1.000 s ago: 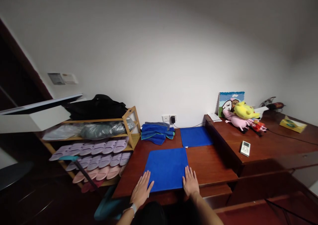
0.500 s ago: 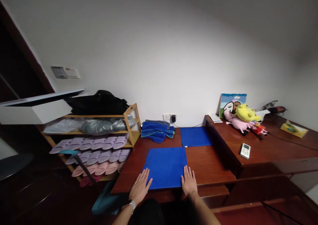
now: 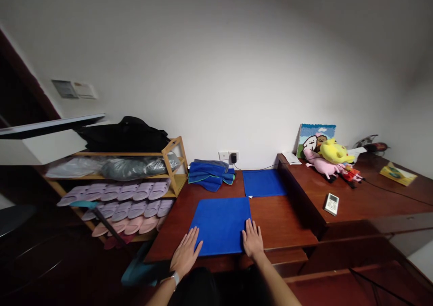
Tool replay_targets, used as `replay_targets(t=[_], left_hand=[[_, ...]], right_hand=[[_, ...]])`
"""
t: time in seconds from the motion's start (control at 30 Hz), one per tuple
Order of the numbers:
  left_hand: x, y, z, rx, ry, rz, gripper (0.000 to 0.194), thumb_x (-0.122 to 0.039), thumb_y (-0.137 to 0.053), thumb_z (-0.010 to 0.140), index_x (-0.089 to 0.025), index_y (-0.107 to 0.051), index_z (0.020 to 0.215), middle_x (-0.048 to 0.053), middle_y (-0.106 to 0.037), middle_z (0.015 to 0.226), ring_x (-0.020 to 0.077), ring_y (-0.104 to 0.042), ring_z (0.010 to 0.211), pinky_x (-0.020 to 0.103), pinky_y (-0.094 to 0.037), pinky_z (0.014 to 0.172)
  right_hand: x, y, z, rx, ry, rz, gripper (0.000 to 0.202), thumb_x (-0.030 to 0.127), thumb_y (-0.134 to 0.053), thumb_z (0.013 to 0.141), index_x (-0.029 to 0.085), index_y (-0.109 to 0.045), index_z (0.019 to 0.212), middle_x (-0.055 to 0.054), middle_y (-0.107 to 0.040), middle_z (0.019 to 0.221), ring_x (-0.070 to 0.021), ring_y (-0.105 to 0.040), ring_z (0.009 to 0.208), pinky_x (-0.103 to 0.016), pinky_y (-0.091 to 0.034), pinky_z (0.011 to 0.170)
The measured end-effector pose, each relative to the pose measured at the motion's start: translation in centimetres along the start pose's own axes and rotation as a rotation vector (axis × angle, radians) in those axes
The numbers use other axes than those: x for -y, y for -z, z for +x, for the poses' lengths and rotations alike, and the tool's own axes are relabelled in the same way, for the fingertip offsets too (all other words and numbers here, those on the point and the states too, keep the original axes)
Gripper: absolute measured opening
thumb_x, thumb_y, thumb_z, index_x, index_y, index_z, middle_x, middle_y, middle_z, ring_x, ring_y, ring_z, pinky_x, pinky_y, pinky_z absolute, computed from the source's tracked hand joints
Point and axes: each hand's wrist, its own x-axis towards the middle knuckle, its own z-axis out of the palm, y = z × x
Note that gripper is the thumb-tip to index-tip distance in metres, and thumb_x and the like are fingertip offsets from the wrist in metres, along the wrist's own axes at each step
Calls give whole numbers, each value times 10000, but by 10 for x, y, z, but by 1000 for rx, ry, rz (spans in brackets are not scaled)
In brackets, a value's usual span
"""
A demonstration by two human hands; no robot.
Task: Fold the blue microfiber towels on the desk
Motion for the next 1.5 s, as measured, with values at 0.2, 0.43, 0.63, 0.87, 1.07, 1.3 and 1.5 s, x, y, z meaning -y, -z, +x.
replay_targets(t=[0.2, 0.43, 0.63, 0.87, 1.07, 1.3, 1.5], left_hand=[[3, -1, -2, -5, 0, 9, 663, -527, -306, 1030, -225, -266, 1619, 61, -390, 1644, 235, -361, 1516, 469, -323, 1249], [0, -1, -2, -13, -5, 3, 656, -511, -323, 1039, -253, -207, 1631, 48, -383, 1649, 248, -359, 1517, 485, -318, 1251], [11, 0, -1, 110, -6, 28, 683, -555, -306, 1041, -243, -165, 1632, 45, -351, 1655, 236, -331, 1526, 470, -319, 1252], [-53, 6, 39, 94, -107, -42, 674, -532, -257, 1059, -256, -41, 1635, 35, -266, 1688, 230, -260, 1554, 485, -279, 1272], [-172, -22, 99, 213, -320, -216, 652, -514, -183, 1062, -232, -77, 1639, 67, -258, 1692, 227, -238, 1564, 466, -254, 1276], [-162, -47, 97, 274, -269, -197, 661, -533, -143, 1053, -227, -150, 1638, 57, -277, 1691, 213, -234, 1567, 467, -208, 1286], [-60, -19, 78, 257, -9, -72, 705, -592, -155, 1040, -205, -233, 1624, 62, -279, 1685, 224, -240, 1564, 478, -202, 1284]], right_hand=[[3, -3, 25, -12, -20, -28, 669, 453, -110, 1035, 160, -160, 1634, -3, -139, 1708, -208, -84, 1583, -430, -58, 1280], [-3, -13, 28, -33, -10, -20, 666, 443, -116, 1030, 166, -158, 1635, 8, -130, 1708, -199, -72, 1584, -421, -34, 1279], [-3, -13, 28, -39, -8, -2, 670, 447, -119, 1029, 159, -155, 1633, 8, -131, 1707, -202, -72, 1584, -424, -21, 1279], [-3, -17, 29, -66, -2, 24, 656, 431, -137, 1027, 182, -178, 1632, 8, -154, 1703, -202, -74, 1584, -428, -41, 1280], [-6, -22, 31, -42, 30, -31, 647, 371, -197, 1008, 194, -180, 1630, 12, -124, 1706, -211, -60, 1585, -445, -32, 1279], [-5, -22, 32, -36, 32, -48, 640, 386, -176, 1016, 204, -196, 1630, 9, -126, 1704, -219, -67, 1585, -455, -44, 1278], [-1, -14, 28, -53, -5, -12, 650, 419, -124, 1029, 184, -165, 1633, 29, -129, 1703, -209, -80, 1584, -432, -48, 1281]])
